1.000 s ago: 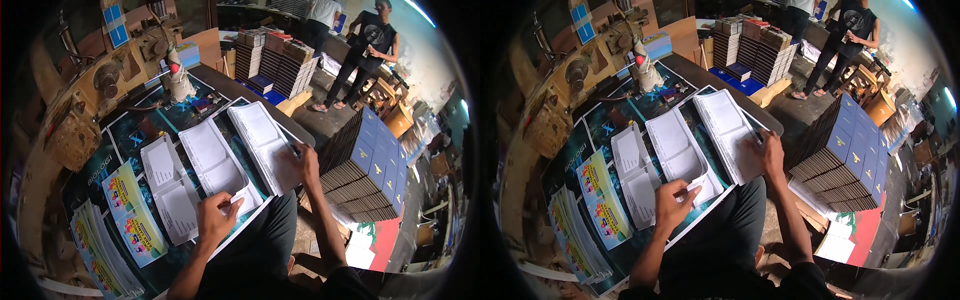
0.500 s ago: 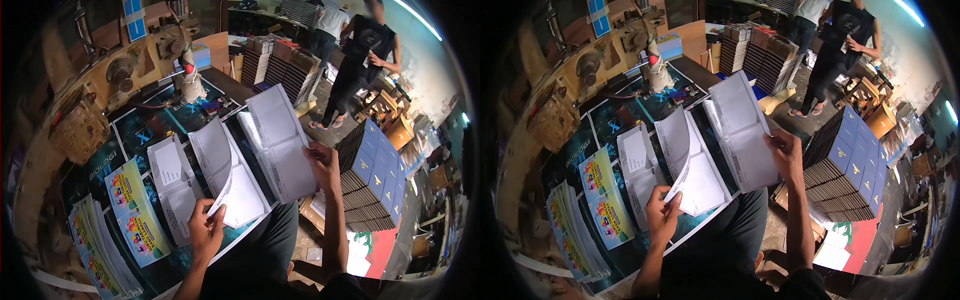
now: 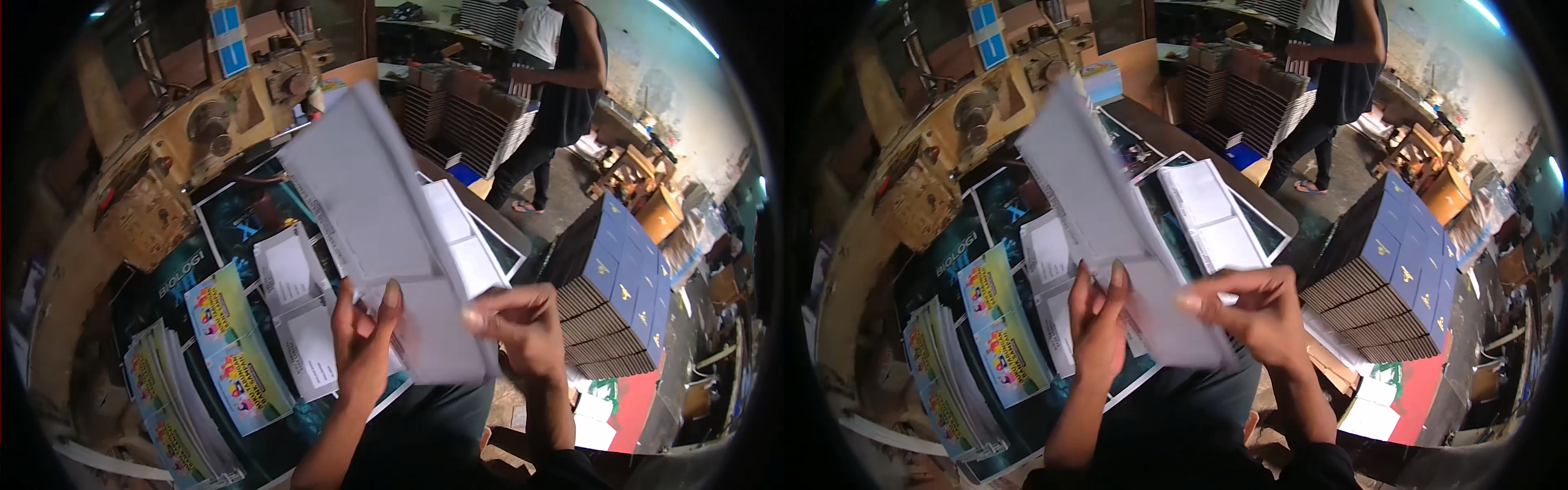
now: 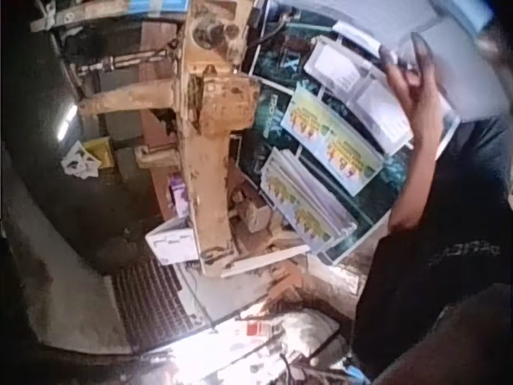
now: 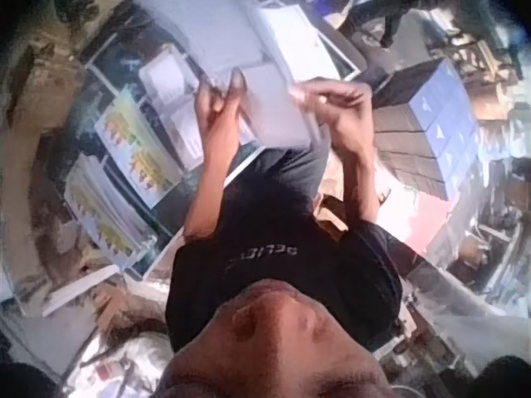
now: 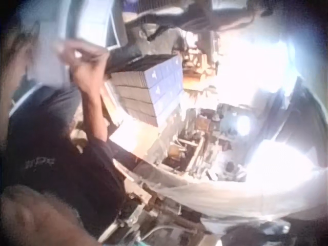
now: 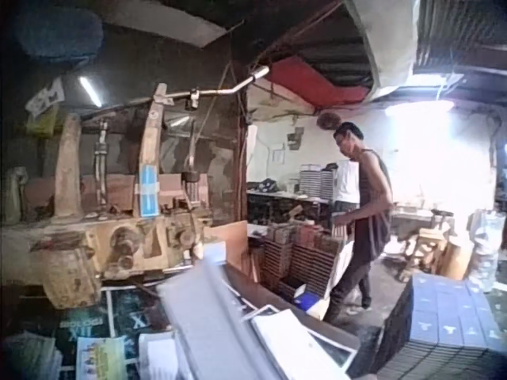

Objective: The person organizes printed paper forms by hand, picking them up from stacks on a table and checking their order before placing them into a larger pile.

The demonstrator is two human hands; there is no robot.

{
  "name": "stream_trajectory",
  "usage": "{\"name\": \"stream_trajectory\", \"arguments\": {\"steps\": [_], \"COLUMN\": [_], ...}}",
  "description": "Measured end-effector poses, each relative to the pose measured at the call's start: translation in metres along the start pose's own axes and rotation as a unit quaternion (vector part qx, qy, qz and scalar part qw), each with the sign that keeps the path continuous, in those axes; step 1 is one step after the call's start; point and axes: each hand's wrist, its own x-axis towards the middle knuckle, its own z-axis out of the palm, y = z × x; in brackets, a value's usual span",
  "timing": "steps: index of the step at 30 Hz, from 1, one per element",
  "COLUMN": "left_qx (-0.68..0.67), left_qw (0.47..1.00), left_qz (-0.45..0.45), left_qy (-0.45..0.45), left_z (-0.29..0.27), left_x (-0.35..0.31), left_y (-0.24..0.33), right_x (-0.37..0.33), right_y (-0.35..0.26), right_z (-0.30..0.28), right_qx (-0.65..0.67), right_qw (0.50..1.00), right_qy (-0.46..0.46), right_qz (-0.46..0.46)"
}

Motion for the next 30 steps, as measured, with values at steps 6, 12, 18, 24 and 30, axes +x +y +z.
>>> {"name": "stream_trajectory", "arguments": {"steps": [6,12,18,24,30], "left_qx": [-0.073,-0.057,-0.046,-0.001,0.188], "left_qw": [0.992,0.996,0.998,0.990,0.970], "left_qz": [0.022,0.071,-0.040,0.009,0.147], "left_qy": [-0.105,-0.020,-0.033,-0.142,-0.041], "left_z": [-0.010,-0.017,-0.053,-0.078,-0.011], "left_x": [0.002,-0.001,-0.008,0.004,0.014], "left_y": [-0.002,-0.007,-0.038,-0.071,-0.009], "right_x": [-0.006,-0.014,-0.020,-0.022,-0.021], "right_y": [0.000,0.005,-0.002,-0.003,0.014], "right_z": [0.014,0.026,0.030,0.035,0.021], "right_qx": [0.099,-0.216,-0.102,-0.122,-0.127], "right_qw": [0.991,0.976,0.995,0.992,0.990], "right_qy": [-0.066,0.036,-0.017,-0.029,0.058], "right_qz": [0.060,-0.012,0.001,0.027,-0.015]}}
